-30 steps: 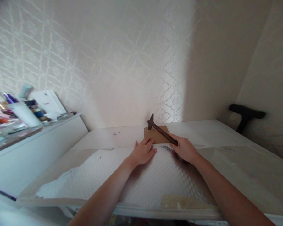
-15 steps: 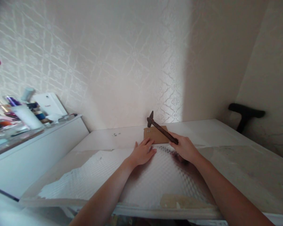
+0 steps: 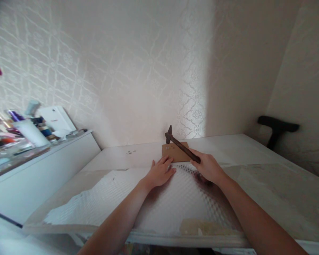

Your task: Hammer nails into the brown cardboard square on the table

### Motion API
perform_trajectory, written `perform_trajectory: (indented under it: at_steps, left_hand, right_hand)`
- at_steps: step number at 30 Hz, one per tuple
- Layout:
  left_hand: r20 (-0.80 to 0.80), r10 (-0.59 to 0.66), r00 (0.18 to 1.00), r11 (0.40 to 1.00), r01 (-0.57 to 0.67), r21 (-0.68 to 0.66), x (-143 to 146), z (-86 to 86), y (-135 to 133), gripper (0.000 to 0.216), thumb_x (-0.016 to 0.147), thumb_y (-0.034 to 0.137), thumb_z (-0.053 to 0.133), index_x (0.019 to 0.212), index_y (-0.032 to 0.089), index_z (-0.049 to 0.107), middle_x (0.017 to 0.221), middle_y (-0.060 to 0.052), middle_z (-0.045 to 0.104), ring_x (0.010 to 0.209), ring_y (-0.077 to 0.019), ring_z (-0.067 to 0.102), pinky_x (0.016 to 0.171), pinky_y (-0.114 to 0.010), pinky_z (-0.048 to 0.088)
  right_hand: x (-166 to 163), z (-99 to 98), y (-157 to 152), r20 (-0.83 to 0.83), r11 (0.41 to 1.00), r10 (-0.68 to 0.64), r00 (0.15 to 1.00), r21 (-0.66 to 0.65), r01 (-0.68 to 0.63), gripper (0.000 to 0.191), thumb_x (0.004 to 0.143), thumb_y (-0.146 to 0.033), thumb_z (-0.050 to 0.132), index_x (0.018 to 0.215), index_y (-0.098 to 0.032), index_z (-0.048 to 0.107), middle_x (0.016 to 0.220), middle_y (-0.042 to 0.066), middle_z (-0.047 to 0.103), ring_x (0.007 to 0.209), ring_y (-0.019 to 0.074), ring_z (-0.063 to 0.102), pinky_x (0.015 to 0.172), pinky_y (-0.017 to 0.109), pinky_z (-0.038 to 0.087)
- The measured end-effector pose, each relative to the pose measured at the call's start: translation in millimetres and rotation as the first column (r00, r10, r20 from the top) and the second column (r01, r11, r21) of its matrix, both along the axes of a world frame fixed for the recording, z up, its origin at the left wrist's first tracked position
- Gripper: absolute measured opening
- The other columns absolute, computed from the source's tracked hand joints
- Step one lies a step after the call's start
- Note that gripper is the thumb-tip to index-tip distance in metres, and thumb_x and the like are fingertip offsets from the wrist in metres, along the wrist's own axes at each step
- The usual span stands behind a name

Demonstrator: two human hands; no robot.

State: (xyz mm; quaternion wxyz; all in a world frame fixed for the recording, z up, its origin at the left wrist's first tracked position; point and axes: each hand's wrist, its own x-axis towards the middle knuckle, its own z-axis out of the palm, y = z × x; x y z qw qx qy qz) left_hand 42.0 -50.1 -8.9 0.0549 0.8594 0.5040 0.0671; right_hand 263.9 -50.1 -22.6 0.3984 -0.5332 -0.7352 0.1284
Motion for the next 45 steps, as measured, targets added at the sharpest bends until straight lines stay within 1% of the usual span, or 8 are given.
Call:
perform_trajectory:
  at_steps: [7, 14, 19, 27, 32, 38, 42, 45]
  left_hand:
    - [0.006, -0.003, 1.000, 1.000, 0.003, 0.007, -0.8, -2.7, 1.5, 0.057, 0.089, 0.052, 0.020, 0.138, 0.022, 0.025, 0.146, -0.009, 0.022, 0.133, -0.0273, 0.020, 0.101, -0.062, 0.017]
    - [0.007, -0.001, 1.000, 1.000, 0.001, -0.001, -0.2, -0.7, 0.6, 0.058, 0.089, 0.051, 0.021, 0.138, 0.021, 0.026, 0.146, -0.009, 0.023, 0.132, -0.0271, 0.021, 0.100, -0.063, 0.017]
    - [0.027, -0.003, 1.000, 1.000, 0.002, 0.007, -0.3, -0.8, 0.2, 0.056, 0.089, 0.050, 0.022, 0.137, 0.021, 0.028, 0.146, -0.009, 0.023, 0.132, -0.0264, 0.022, 0.100, -0.063, 0.017]
    - [0.012, -0.005, 1.000, 1.000, 0.005, 0.011, -0.4, -1.9, 1.8, 0.056, 0.089, 0.051, 0.022, 0.137, 0.022, 0.026, 0.145, -0.009, 0.024, 0.132, -0.0270, 0.021, 0.100, -0.064, 0.018]
    - [0.019, -0.004, 1.000, 1.000, 0.004, 0.006, -0.6, -1.6, 1.4, 0.056, 0.089, 0.051, 0.021, 0.137, 0.023, 0.027, 0.146, -0.008, 0.022, 0.132, -0.0262, 0.021, 0.101, -0.061, 0.017]
    - [0.008, 0.001, 1.000, 1.000, -0.001, 0.002, -0.5, -1.2, 0.1, 0.056, 0.090, 0.052, 0.021, 0.138, 0.023, 0.026, 0.147, -0.008, 0.021, 0.133, -0.0262, 0.019, 0.102, -0.059, 0.017]
    - [-0.010, 0.009, 1.000, 1.000, -0.009, 0.001, -0.3, -1.0, 0.1, 0.057, 0.090, 0.052, 0.020, 0.138, 0.022, 0.025, 0.147, -0.008, 0.020, 0.133, -0.0266, 0.019, 0.102, -0.059, 0.017]
    - [-0.001, 0.001, 1.000, 1.000, -0.001, 0.003, -0.7, -1.5, 0.3, 0.057, 0.090, 0.052, 0.021, 0.138, 0.022, 0.025, 0.147, -0.008, 0.021, 0.133, -0.0269, 0.020, 0.102, -0.059, 0.018]
  right_hand:
    - [-1.8, 1.6, -0.5, -0.023, 0.999, 0.036, 0.999, -0.011, -0.036, 0.049, 0.076, -0.026, 0.052, 0.125, -0.021, 0.053, 0.113, 0.003, 0.063, 0.098, 0.0212, 0.061, 0.087, 0.031, 0.045]
    - [-2.5, 3.4, -2.4, 0.014, 0.998, 0.043, 0.999, -0.054, -0.042, 0.049, 0.076, -0.026, 0.051, 0.125, -0.022, 0.053, 0.105, 0.002, 0.067, 0.092, 0.0218, 0.063, 0.079, 0.031, 0.048]
    - [-4.5, 7.1, -3.6, -0.044, 1.000, 0.021, 0.999, -0.006, -0.021, 0.048, 0.075, -0.026, 0.052, 0.123, -0.021, 0.054, 0.108, 0.001, 0.066, 0.093, 0.0205, 0.062, 0.083, 0.031, 0.047]
    - [0.6, 3.0, -1.6, 0.025, 0.999, 0.023, 0.999, -0.037, -0.022, 0.047, 0.076, -0.025, 0.051, 0.122, -0.024, 0.055, 0.104, 0.001, 0.067, 0.088, 0.0218, 0.063, 0.079, 0.032, 0.048]
    - [-1.0, 4.2, -1.7, -0.018, 0.999, -0.046, 0.999, -0.014, 0.046, 0.049, 0.076, -0.027, 0.051, 0.125, -0.021, 0.053, 0.104, 0.003, 0.067, 0.091, 0.0222, 0.063, 0.080, 0.032, 0.048]
    - [-2.6, 5.7, -4.5, 0.001, 0.997, 0.015, 1.000, -0.077, -0.015, 0.047, 0.075, -0.026, 0.051, 0.122, -0.024, 0.055, 0.092, 0.000, 0.070, 0.082, 0.0222, 0.065, 0.073, 0.032, 0.050]
    - [-2.3, 6.1, -2.0, -0.057, 1.000, 0.003, 0.998, -0.015, -0.004, 0.048, 0.074, -0.025, 0.053, 0.123, -0.023, 0.055, 0.105, 0.001, 0.067, 0.089, 0.0223, 0.063, 0.079, 0.033, 0.049]
    - [-1.8, 4.8, -1.1, -0.056, 1.000, -0.022, 0.998, -0.011, 0.021, 0.048, 0.075, -0.026, 0.052, 0.123, -0.023, 0.055, 0.105, 0.001, 0.067, 0.091, 0.0224, 0.063, 0.080, 0.032, 0.048]
